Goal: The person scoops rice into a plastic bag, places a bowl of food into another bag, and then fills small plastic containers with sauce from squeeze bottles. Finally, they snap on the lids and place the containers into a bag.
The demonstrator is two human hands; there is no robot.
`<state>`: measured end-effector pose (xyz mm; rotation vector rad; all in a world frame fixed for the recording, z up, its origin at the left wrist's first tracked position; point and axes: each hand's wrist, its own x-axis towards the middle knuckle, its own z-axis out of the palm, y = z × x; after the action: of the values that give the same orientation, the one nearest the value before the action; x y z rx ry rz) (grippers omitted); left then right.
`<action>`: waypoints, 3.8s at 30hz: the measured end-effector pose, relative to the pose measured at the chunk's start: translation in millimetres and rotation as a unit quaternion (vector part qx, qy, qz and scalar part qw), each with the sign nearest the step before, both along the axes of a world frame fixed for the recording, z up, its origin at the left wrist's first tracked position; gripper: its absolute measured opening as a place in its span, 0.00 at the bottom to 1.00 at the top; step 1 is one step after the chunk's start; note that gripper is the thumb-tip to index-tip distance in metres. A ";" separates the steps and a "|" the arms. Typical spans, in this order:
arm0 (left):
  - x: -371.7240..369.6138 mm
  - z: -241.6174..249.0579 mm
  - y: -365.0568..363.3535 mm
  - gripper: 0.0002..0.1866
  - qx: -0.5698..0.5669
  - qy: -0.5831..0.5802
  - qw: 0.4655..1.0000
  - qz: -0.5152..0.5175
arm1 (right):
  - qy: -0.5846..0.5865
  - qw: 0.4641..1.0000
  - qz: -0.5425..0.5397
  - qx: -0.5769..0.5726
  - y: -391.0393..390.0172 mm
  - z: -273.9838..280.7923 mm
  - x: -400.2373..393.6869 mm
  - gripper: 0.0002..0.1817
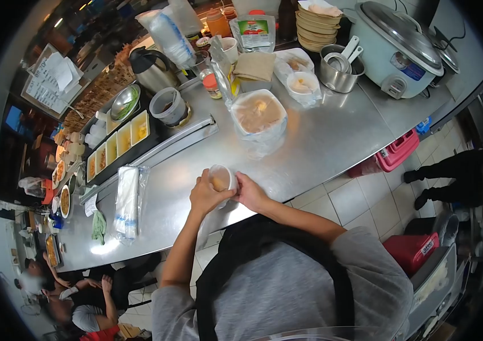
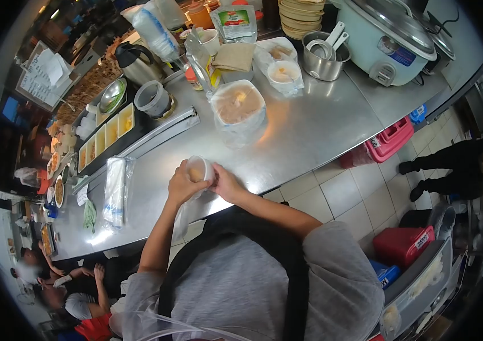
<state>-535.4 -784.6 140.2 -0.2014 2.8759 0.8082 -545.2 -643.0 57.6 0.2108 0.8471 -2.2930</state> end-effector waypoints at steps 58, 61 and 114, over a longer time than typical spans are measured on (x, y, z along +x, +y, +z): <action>-31.9 51.4 19.6 0.09 0.521 0.324 0.755 0.233 | 0.369 0.858 0.111 0.339 99.2 115.9 -79.0 0.09; -36.8 56.7 29.1 0.11 0.495 0.359 0.757 0.231 | 0.322 0.906 0.134 0.241 134.8 117.8 -124.2 0.12; -679.7 69.0 309.3 0.37 0.218 0.439 0.865 -0.112 | 0.566 0.453 -0.221 0.652 255.5 277.5 -593.4 0.23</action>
<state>-1215.1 -475.3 209.2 0.7289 3.2159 1.8391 -1138.6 -387.5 335.1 -0.6560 3.4506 -1.1824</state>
